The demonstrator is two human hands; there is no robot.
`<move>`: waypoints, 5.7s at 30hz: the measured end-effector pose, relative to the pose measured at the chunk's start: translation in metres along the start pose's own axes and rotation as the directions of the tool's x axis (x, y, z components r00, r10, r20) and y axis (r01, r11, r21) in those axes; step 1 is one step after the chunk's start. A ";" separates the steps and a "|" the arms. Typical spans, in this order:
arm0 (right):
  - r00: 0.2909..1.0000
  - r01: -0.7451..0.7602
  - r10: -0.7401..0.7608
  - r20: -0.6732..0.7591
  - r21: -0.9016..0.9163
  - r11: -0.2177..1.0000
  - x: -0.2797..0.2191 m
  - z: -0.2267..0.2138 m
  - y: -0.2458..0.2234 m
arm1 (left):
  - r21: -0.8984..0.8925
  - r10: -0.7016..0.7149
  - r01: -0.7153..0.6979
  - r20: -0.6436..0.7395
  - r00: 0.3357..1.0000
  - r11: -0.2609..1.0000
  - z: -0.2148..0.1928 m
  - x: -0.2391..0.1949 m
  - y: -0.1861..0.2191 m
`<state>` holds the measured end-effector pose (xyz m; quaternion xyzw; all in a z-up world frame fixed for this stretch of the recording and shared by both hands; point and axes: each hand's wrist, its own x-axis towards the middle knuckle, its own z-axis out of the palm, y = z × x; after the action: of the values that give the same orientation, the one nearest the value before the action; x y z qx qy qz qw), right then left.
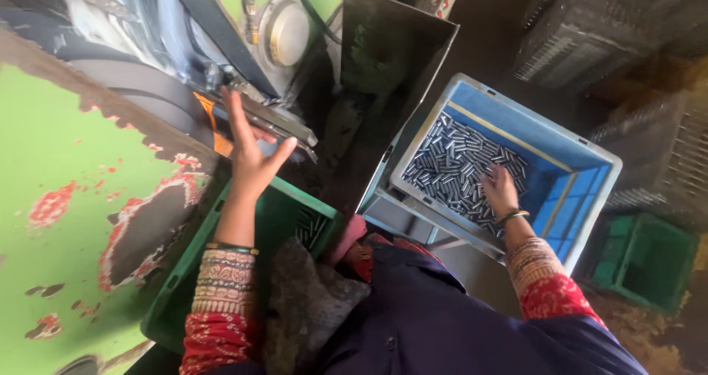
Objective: The person repeatedly places small metal pins into a slot on a green industrial machine and presses a lever to process them. The processed pins fall into a blue bin below. The person continues this cycle throughout the clip.
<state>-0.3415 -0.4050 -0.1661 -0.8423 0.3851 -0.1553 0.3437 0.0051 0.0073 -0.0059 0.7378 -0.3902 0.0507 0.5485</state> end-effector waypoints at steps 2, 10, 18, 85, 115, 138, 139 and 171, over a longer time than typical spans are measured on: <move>0.989 -0.137 0.144 0.038 -0.146 0.980 -0.001 -0.017 0.032 | -0.001 0.016 -0.016 -0.003 1.000 1.000 0.000 0.000 -0.001; 0.854 -0.293 0.461 0.240 -0.510 0.809 0.008 0.016 0.048 | -0.074 -0.049 0.047 -0.028 0.998 0.996 0.001 -0.004 -0.005; 0.737 0.070 0.117 0.665 -0.248 0.966 0.010 0.075 0.006 | -0.063 -0.033 0.031 -0.024 0.999 0.998 0.001 -0.004 -0.002; 0.622 0.778 -0.611 0.491 -0.478 0.408 0.017 0.095 -0.052 | -0.041 -0.273 0.280 -0.394 0.877 0.959 0.015 0.009 0.005; 0.792 -0.370 0.332 0.512 0.836 -0.406 0.043 0.027 -0.076 | 0.052 -0.160 0.202 -0.433 0.887 0.978 0.013 0.010 0.015; 0.738 -0.675 -0.136 0.661 0.719 -0.165 -0.066 0.000 -0.229 | -0.001 -0.178 0.183 -0.241 0.954 0.983 0.006 0.004 0.012; 0.682 -0.732 -0.187 0.707 0.662 -0.162 -0.069 0.011 -0.246 | -0.020 -0.193 0.193 -0.209 0.959 0.981 0.006 0.004 0.010; 0.687 -0.722 -0.081 0.722 0.666 -0.188 -0.068 0.094 -0.351 | 0.160 -0.058 0.065 -0.048 0.997 0.985 0.004 0.005 -0.009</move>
<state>-0.1459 -0.1462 0.0121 -0.1710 0.2484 -0.0338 0.9528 0.0132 0.0020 -0.0119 0.7903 -0.3501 0.0811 0.4963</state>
